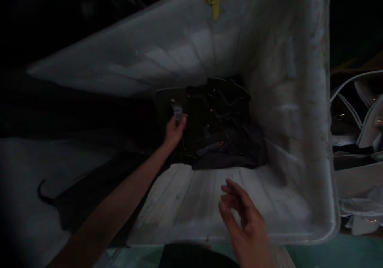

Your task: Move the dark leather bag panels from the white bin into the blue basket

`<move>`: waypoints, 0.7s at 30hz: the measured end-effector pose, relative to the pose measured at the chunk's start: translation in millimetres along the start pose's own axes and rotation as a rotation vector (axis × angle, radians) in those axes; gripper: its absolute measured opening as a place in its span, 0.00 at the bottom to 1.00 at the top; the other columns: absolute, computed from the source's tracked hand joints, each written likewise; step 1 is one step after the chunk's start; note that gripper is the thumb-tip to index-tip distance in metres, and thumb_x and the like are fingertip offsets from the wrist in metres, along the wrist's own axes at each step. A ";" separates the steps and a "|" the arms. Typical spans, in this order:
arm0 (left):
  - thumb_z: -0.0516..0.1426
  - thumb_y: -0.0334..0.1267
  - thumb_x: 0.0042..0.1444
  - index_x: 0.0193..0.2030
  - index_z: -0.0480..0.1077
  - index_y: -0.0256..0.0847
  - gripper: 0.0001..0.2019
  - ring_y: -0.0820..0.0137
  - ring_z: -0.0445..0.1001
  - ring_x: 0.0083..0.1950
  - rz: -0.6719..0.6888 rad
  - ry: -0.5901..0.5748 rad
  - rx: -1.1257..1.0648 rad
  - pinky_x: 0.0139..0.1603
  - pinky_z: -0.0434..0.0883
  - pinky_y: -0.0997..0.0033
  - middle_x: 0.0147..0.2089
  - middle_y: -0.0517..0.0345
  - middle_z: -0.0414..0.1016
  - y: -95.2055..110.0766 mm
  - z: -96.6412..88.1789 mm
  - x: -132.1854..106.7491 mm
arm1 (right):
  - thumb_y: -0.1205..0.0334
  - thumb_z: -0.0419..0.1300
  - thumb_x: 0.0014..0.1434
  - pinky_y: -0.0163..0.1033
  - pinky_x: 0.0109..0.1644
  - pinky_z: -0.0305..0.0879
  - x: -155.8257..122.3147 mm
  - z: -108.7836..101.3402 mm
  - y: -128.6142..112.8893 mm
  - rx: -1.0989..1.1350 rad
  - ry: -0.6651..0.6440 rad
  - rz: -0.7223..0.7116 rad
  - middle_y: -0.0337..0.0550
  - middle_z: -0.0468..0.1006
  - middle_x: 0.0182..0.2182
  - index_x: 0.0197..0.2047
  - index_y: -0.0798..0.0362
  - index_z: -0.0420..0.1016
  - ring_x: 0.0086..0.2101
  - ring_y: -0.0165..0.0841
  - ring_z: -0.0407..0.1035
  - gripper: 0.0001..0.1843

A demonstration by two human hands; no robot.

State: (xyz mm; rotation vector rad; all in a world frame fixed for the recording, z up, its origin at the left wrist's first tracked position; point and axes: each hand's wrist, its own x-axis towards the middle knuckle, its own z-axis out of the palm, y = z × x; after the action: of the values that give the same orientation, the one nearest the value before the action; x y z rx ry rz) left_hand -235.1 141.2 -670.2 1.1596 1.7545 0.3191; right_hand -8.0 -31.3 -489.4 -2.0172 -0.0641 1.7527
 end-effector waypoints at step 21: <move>0.59 0.40 0.61 0.42 0.75 0.39 0.07 0.65 0.75 0.51 -0.325 -0.478 0.571 0.58 0.69 0.56 0.47 0.53 0.78 -154.9 -115.6 -47.4 | 0.53 0.72 0.52 0.28 0.32 0.68 13.2 -8.5 -21.9 0.367 0.232 0.083 0.41 0.81 0.32 0.65 0.46 0.66 0.24 0.25 0.65 0.39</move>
State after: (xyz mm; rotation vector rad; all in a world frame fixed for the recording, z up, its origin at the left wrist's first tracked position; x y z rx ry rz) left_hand -413.7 55.1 -686.9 1.1819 1.5969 -0.6453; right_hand 8.3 -10.1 -492.8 -1.9509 0.3925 1.4378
